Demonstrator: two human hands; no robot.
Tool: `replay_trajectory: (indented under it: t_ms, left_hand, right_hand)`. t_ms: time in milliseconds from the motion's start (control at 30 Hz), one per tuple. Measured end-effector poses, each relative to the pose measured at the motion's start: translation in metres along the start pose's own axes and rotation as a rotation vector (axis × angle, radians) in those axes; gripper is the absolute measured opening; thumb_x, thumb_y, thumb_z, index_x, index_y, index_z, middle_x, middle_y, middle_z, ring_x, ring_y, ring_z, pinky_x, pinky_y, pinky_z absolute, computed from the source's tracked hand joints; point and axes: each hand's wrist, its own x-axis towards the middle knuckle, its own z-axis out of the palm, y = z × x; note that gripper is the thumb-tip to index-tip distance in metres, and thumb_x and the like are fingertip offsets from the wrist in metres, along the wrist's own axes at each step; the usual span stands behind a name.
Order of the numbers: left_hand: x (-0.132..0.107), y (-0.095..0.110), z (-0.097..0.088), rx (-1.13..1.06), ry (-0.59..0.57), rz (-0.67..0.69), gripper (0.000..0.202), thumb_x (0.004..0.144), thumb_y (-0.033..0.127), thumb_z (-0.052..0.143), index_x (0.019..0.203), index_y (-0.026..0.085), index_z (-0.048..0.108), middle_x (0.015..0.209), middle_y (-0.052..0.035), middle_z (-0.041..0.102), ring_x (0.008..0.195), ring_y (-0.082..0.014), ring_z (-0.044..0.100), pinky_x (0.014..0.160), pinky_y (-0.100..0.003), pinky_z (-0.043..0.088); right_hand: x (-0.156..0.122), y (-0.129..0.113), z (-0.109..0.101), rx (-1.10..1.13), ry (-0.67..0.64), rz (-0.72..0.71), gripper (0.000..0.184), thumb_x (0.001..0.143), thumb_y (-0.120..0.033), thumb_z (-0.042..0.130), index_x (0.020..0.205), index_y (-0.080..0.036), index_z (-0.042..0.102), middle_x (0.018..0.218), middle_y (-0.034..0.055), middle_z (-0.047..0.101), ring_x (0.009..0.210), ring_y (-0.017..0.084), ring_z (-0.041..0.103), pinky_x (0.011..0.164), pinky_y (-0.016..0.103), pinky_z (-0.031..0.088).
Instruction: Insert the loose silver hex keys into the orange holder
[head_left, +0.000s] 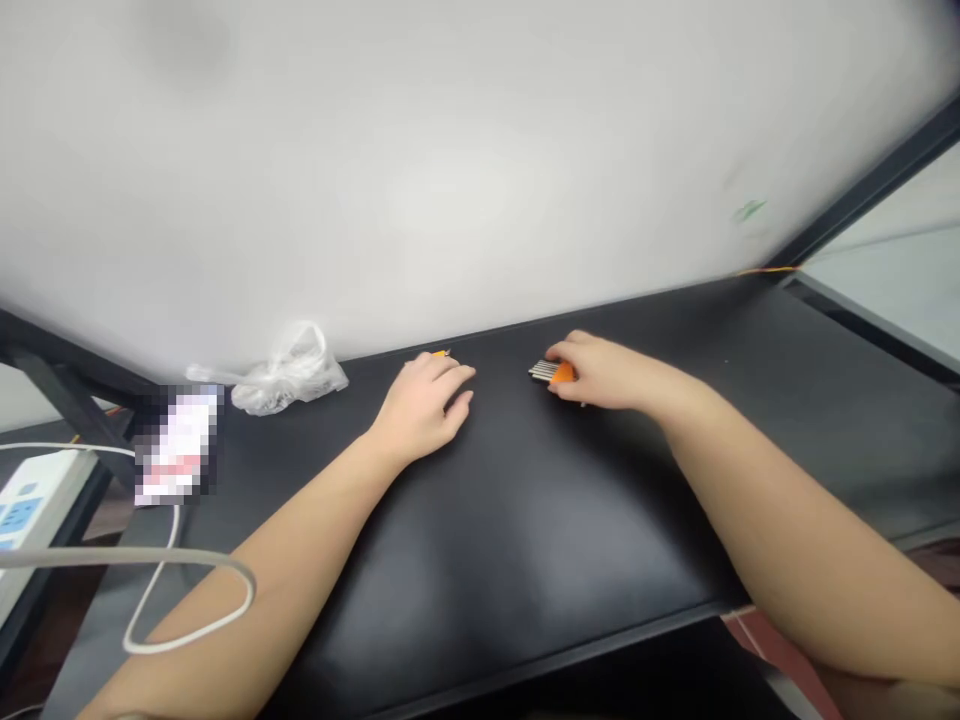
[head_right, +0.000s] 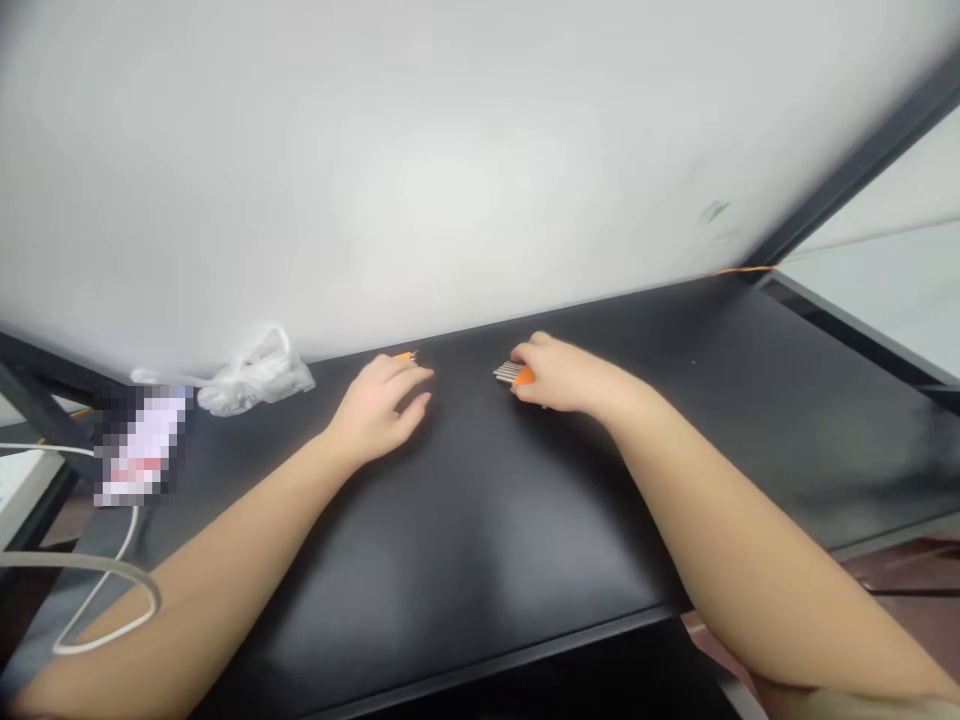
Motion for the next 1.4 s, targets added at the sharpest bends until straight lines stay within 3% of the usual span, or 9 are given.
replay_trajectory:
  t_ms: [133, 233, 333, 533, 733, 833, 1000, 1100, 1400]
  left_hand:
    - [-0.002, 0.009, 0.000, -0.013, -0.113, 0.013, 0.050, 0.091, 0.037, 0.064, 0.138, 0.022, 0.056, 0.126, -0.0120, 0.064, 0.119, -0.0308, 0.059, 0.102, -0.048, 0.048]
    - [-0.003, 0.013, 0.001, -0.013, -0.165, -0.013, 0.058, 0.084, 0.048, 0.072, 0.135, 0.022, 0.059, 0.124, -0.0128, 0.063, 0.116, -0.0324, 0.059, 0.100, -0.049, 0.049]
    - [-0.002, 0.013, 0.003, -0.019, -0.205, -0.036, 0.047, 0.083, 0.052, 0.072, 0.118, 0.021, 0.067, 0.115, -0.0119, 0.064, 0.109, -0.0307, 0.061, 0.097, -0.048, 0.051]
    - [0.000, 0.012, 0.008, -0.189, -0.165, -0.082, 0.044, 0.082, 0.038, 0.078, 0.120, 0.022, 0.064, 0.108, -0.0078, 0.070, 0.105, -0.0274, 0.064, 0.096, -0.045, 0.053]
    - [-0.005, 0.007, 0.009, -0.222, -0.020, -0.077, 0.044, 0.088, 0.032, 0.071, 0.130, 0.022, 0.060, 0.121, -0.0095, 0.070, 0.112, -0.0269, 0.065, 0.101, -0.047, 0.052]
    - [-0.005, 0.009, 0.008, -0.218, 0.041, -0.059, 0.045, 0.087, 0.040, 0.074, 0.127, 0.023, 0.062, 0.121, -0.0087, 0.071, 0.115, -0.0274, 0.065, 0.102, -0.047, 0.051]
    - [-0.003, 0.019, 0.008, -0.136, 0.066, -0.004, 0.051, 0.089, 0.051, 0.070, 0.129, 0.021, 0.062, 0.112, -0.0095, 0.074, 0.108, -0.0266, 0.068, 0.099, -0.045, 0.051]
    - [-0.003, 0.024, 0.010, -0.090, 0.080, -0.022, 0.048, 0.092, 0.051, 0.067, 0.130, 0.021, 0.061, 0.105, -0.0093, 0.074, 0.103, -0.0268, 0.069, 0.096, -0.045, 0.052]
    - [-0.003, 0.028, 0.008, -0.137, 0.070, -0.122, 0.046, 0.089, 0.050, 0.070, 0.125, 0.022, 0.063, 0.105, -0.0075, 0.074, 0.100, -0.0256, 0.070, 0.094, -0.042, 0.054]
  right_hand:
    - [-0.003, -0.042, 0.012, 0.154, -0.154, -0.154, 0.075, 0.083, -0.050, 0.070, 0.150, -0.026, 0.047, 0.126, 0.0120, 0.060, 0.089, 0.022, 0.065, 0.078, 0.034, 0.055]
    - [-0.006, -0.054, 0.013, 0.233, -0.203, -0.219, 0.071, 0.083, -0.046, 0.071, 0.148, -0.028, 0.049, 0.133, 0.0114, 0.058, 0.088, 0.022, 0.065, 0.075, 0.034, 0.056]
    - [-0.007, -0.057, 0.016, 0.276, -0.196, -0.273, 0.070, 0.082, -0.041, 0.072, 0.147, -0.029, 0.051, 0.137, 0.0110, 0.057, 0.099, 0.026, 0.065, 0.082, 0.039, 0.056]
    - [0.000, -0.068, 0.032, 0.410, -0.135, -0.382, 0.073, 0.085, -0.035, 0.070, 0.152, -0.030, 0.043, 0.144, 0.0097, 0.055, 0.126, 0.029, 0.055, 0.107, 0.050, 0.048]
    - [0.005, -0.071, 0.045, 0.838, -0.165, -0.286, 0.068, 0.086, -0.036, 0.072, 0.148, -0.028, 0.045, 0.121, 0.0081, 0.064, 0.106, 0.021, 0.064, 0.095, 0.043, 0.055]
    - [0.005, -0.079, 0.049, 1.109, -0.205, -0.151, 0.061, 0.089, -0.045, 0.070, 0.142, -0.026, 0.046, 0.102, 0.0042, 0.066, 0.085, 0.017, 0.065, 0.076, 0.034, 0.058]
    - [0.003, -0.101, 0.057, 1.261, -0.060, 0.119, 0.044, 0.093, -0.066, 0.055, 0.095, -0.022, 0.059, 0.066, -0.0033, 0.050, 0.050, 0.008, 0.043, 0.040, 0.020, 0.031]
    - [0.003, -0.108, 0.058, 1.279, -0.041, 0.154, 0.048, 0.091, -0.068, 0.057, 0.082, -0.021, 0.054, 0.062, -0.0040, 0.043, 0.047, 0.007, 0.034, 0.038, 0.020, 0.022]
    - [0.006, -0.103, 0.048, 1.493, -0.188, 0.229, 0.046, 0.086, -0.064, 0.068, 0.081, -0.021, 0.052, 0.054, -0.0087, 0.033, 0.042, 0.004, 0.019, 0.038, 0.018, 0.014]
